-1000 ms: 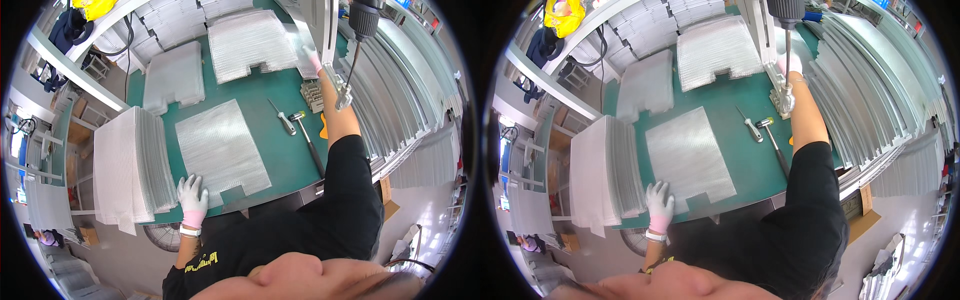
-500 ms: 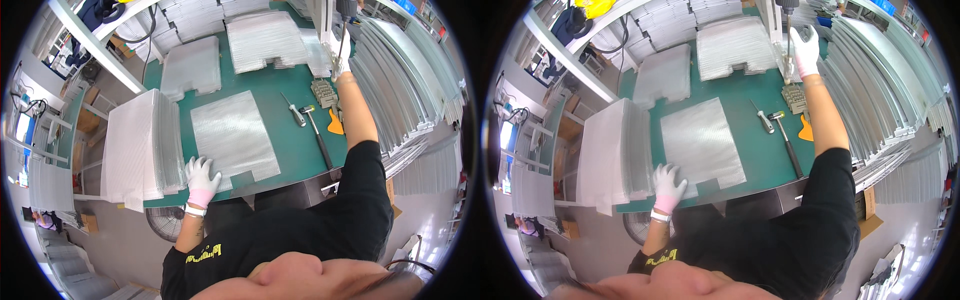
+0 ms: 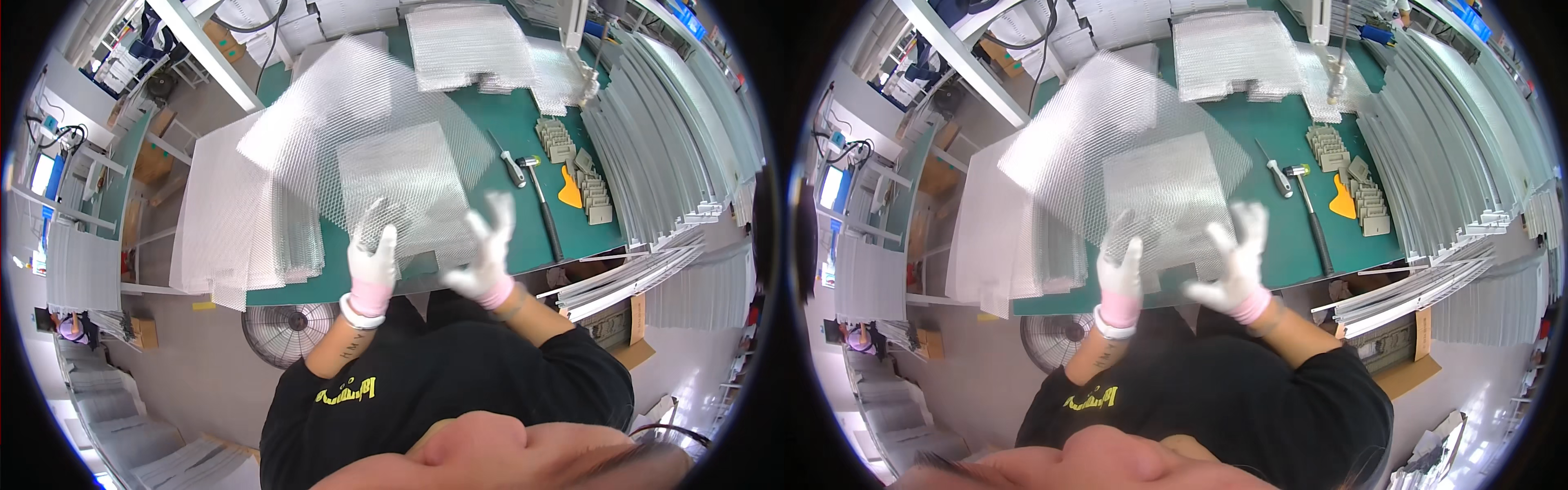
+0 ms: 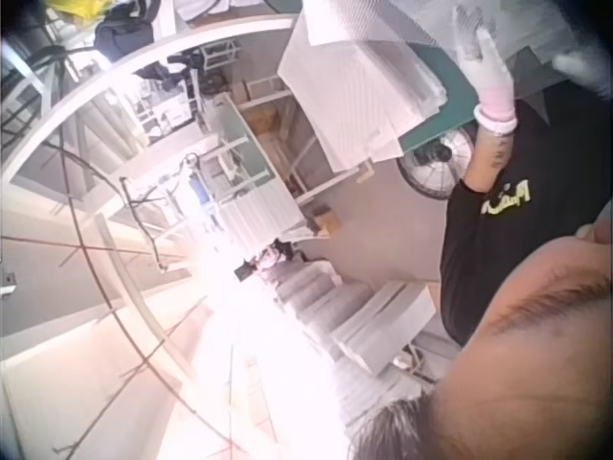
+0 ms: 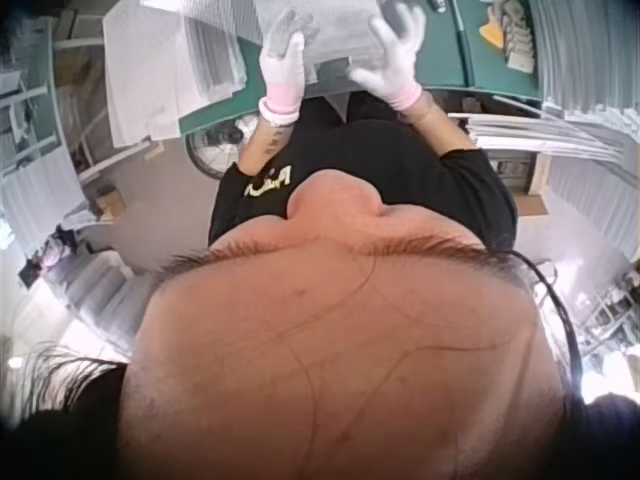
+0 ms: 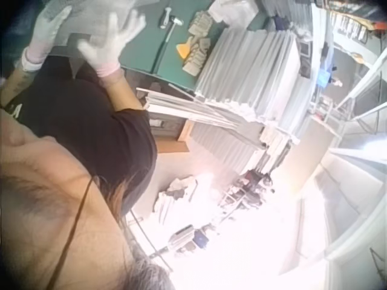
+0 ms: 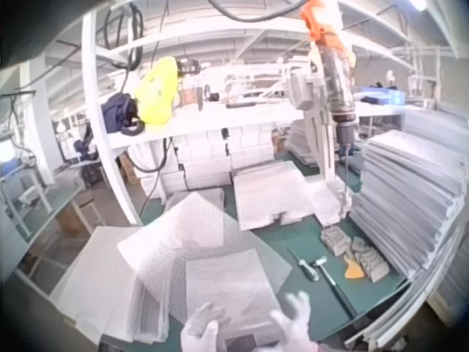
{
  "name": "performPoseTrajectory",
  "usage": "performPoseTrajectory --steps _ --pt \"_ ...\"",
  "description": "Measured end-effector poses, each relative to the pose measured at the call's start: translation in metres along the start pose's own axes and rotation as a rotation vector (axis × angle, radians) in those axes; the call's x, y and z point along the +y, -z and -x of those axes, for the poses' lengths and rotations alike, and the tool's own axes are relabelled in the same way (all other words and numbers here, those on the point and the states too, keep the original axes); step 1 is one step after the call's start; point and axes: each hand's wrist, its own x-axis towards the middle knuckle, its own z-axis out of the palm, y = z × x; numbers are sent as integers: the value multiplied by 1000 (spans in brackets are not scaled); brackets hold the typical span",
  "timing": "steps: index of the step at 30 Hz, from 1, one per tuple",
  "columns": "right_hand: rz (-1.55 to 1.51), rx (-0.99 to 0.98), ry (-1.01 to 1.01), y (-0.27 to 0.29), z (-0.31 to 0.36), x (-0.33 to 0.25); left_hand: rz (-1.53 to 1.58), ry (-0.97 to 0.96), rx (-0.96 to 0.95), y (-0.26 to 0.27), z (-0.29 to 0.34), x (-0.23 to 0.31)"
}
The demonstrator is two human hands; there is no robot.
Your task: The person assembles air filters by placing a mesh sheet onto a plastic frame and securing it with a power drill. They handle multiple units sequentially, aligning the mesh and drilling fasteners into the frame corners before moving to the next unit.
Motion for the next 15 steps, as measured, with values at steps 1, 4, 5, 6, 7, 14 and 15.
performPoseTrajectory --steps 1,4,5,6,7,14,15 --pt "94 24 -23 15 -6 9 -85 -1 -30 17 -1 -3" --pt "-45 -144 -345 45 -43 13 4 89 -102 51 1 1" --pt "-252 -266 -509 49 -47 15 23 77 -70 53 2 1" --pt "-185 -304 -480 43 -42 18 -100 9 18 51 3 -2" --pt "-119 -341 -455 37 -35 21 -224 -60 104 47 4 -7" --pt "-14 -395 -514 -1 1 33 -1057 -165 19 65 4 -31" --pt "-8 -438 -578 -2 1 35 -1137 -157 -2 66 3 -35"
